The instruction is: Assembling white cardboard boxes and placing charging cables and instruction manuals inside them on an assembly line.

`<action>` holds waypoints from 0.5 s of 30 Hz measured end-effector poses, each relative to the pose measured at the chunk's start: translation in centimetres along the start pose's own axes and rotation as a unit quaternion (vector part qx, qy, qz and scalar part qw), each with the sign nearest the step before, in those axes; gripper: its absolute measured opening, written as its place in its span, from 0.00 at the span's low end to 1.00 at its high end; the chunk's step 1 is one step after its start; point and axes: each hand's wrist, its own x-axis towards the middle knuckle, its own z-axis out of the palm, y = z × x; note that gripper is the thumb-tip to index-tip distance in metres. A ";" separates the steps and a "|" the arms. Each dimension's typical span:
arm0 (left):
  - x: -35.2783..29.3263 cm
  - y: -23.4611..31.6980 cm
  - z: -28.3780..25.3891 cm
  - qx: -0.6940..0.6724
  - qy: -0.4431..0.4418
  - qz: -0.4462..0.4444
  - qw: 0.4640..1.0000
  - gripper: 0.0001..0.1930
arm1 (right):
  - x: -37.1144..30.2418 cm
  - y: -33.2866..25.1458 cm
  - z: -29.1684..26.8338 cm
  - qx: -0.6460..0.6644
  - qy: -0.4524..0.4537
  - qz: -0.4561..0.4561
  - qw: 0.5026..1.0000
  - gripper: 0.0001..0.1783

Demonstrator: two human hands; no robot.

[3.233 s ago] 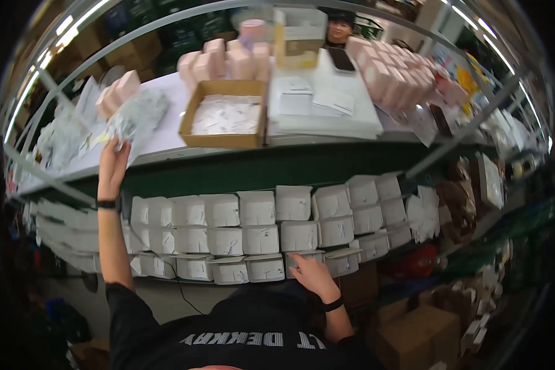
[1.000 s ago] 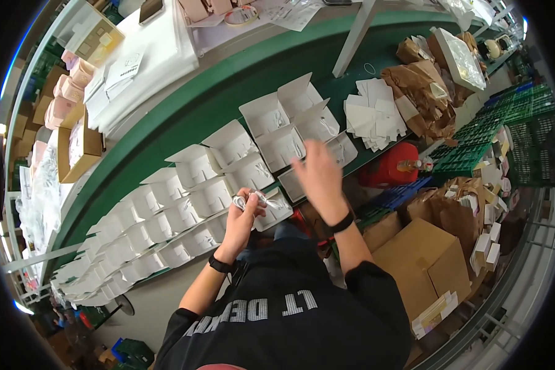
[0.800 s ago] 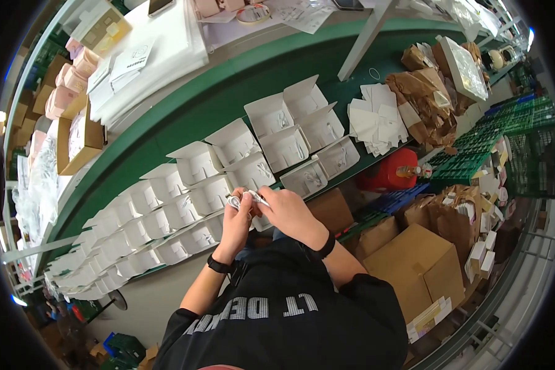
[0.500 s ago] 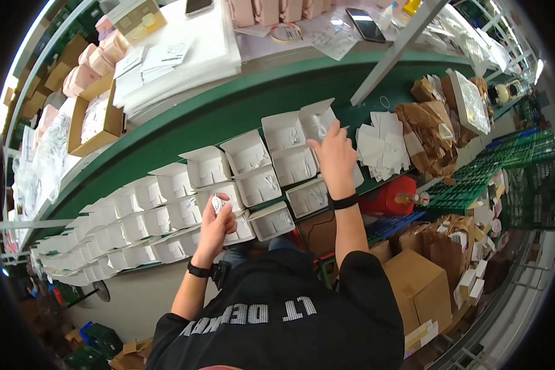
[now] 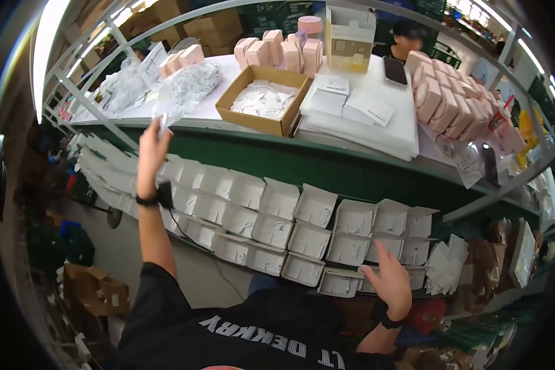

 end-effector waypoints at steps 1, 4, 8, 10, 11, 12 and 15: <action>3.3 -2.9 -0.8 0.076 0.004 -0.026 0.997 0.27 | 0.9 -2.9 -1.2 0.004 -0.023 -0.030 0.999 0.42; 9.1 -10.0 0.9 0.059 0.000 0.050 0.997 0.31 | 4.0 -10.7 -3.1 -0.068 0.010 -0.181 0.981 0.37; 4.8 -6.6 4.6 -0.042 -0.008 0.123 0.992 0.37 | 9.2 -21.3 -5.1 0.004 0.079 -0.251 0.965 0.26; 0.1 -2.2 3.5 -0.174 -0.125 0.137 0.967 0.37 | 14.4 -25.2 -5.6 0.035 0.136 -0.285 0.948 0.19; -2.4 -1.0 2.6 -0.214 -0.186 0.139 0.949 0.37 | 17.9 -26.9 -5.6 0.028 0.158 -0.307 0.938 0.16; -4.3 -0.5 2.6 -0.202 -0.229 0.186 0.934 0.36 | 21.9 -28.0 -5.7 -0.004 0.174 -0.305 0.936 0.15; -9.9 -1.0 1.2 -0.183 -0.400 0.194 0.877 0.34 | 34.3 -30.2 -3.5 -0.100 0.135 -0.273 0.947 0.14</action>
